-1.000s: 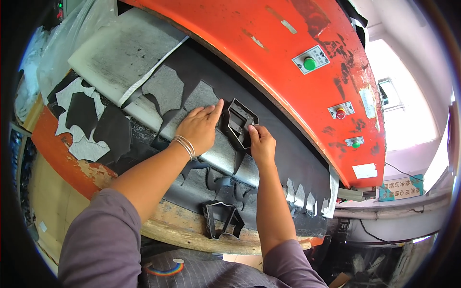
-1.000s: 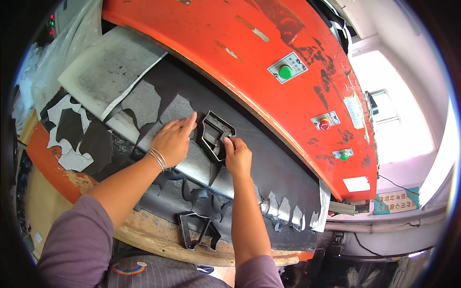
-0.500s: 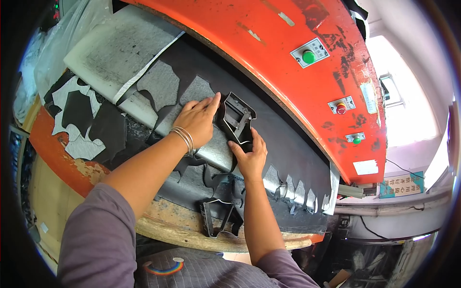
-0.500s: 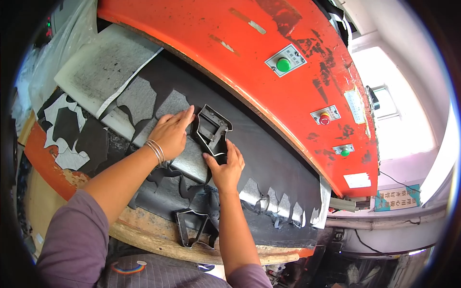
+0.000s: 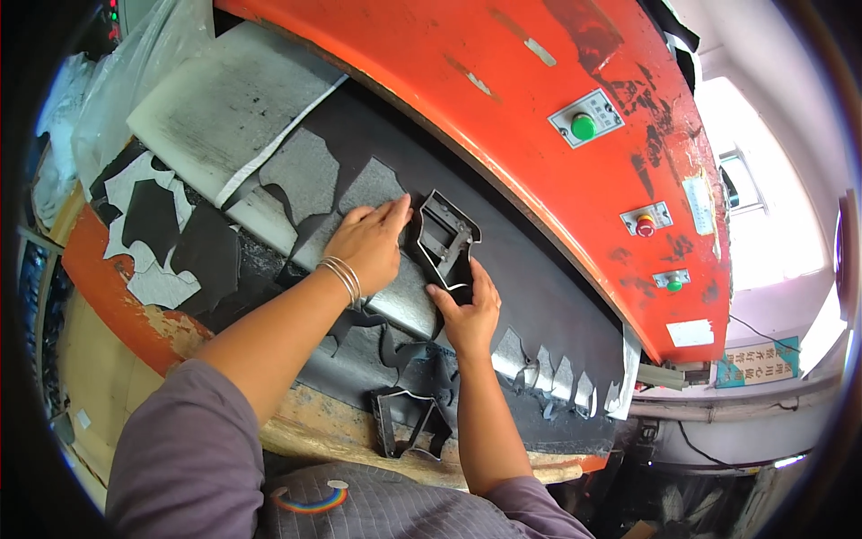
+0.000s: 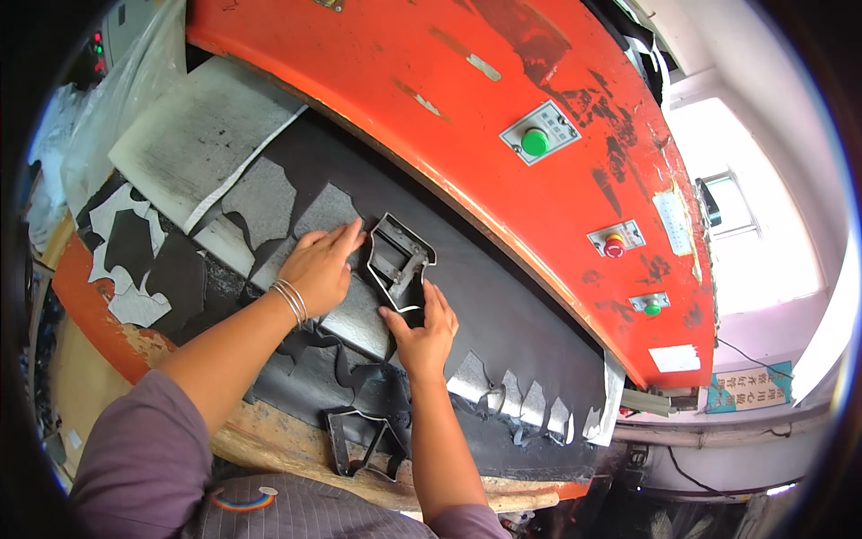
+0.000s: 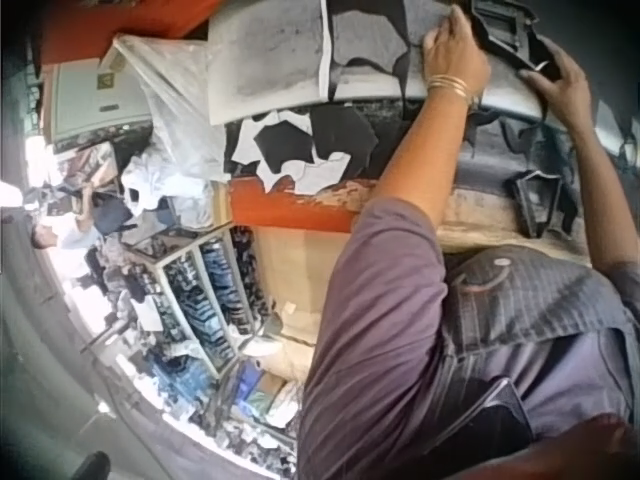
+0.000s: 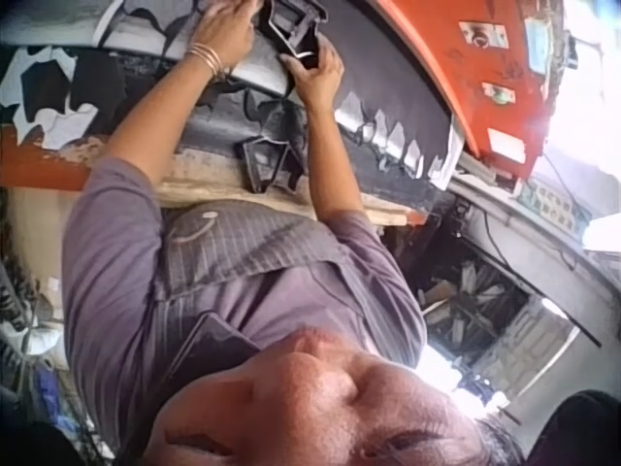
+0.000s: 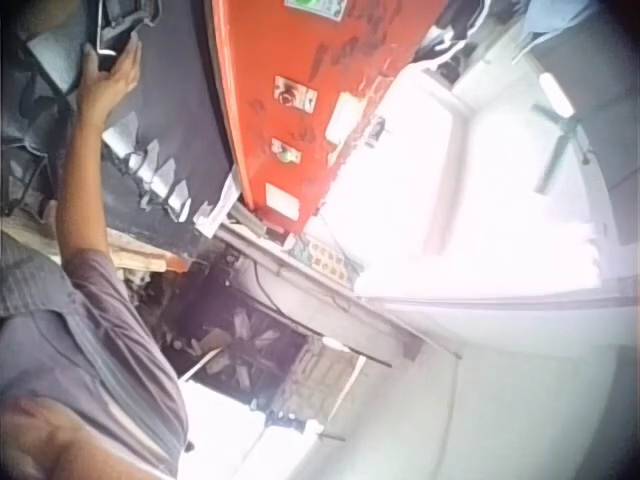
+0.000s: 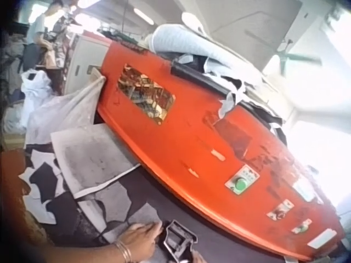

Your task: Cutting leather shoe components from a sheet using metal dies and a hydraulic press.

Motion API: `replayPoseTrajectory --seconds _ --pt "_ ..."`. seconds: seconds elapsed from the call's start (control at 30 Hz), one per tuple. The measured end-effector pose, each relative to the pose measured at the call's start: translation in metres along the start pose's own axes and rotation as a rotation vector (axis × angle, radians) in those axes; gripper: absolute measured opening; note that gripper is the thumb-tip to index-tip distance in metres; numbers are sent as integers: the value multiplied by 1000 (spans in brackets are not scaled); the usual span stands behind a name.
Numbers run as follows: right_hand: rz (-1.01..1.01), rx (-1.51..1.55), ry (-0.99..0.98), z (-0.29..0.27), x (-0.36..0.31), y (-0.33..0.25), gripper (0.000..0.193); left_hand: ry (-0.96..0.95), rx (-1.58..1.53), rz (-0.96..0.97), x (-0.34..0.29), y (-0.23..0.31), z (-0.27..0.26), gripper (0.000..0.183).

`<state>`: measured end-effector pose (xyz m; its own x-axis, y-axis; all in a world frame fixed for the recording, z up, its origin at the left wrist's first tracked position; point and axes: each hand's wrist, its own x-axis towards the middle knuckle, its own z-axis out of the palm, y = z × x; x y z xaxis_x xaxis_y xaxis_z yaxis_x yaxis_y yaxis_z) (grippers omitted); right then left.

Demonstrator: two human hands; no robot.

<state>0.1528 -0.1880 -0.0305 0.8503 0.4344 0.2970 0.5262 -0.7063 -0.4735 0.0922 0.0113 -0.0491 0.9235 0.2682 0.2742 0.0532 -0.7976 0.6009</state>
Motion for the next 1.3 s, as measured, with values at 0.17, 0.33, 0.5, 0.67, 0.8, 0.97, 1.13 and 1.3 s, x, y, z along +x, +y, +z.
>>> replayPoseTrajectory --seconds 0.17,0.33,0.5,0.67,0.8,0.97,1.13,1.3 --pt "-17 34 1 -4 -1 4 75 17 6 10 -2 8 -1 62" --pt "-37 35 23 -17 -6 8 75 -83 87 -26 -4 28 -6 63" --pt "-62 190 -12 -48 -8 23 87 3 -191 -82 0 30 -5 65" --pt "92 604 518 -144 6 137 62 234 -460 -180 47 80 -17 43" --pt "197 409 1088 -273 69 205 65 -33 -611 57 109 154 -19 22" --pt "270 146 1306 -357 139 245 73 -160 -192 334 184 241 -42 37" --pt "146 459 1070 -307 120 210 71 -92 -59 166 132 197 -17 40" --pt "41 319 541 -235 -8 191 28 -291 -64 -186 -9 142 -48 36"
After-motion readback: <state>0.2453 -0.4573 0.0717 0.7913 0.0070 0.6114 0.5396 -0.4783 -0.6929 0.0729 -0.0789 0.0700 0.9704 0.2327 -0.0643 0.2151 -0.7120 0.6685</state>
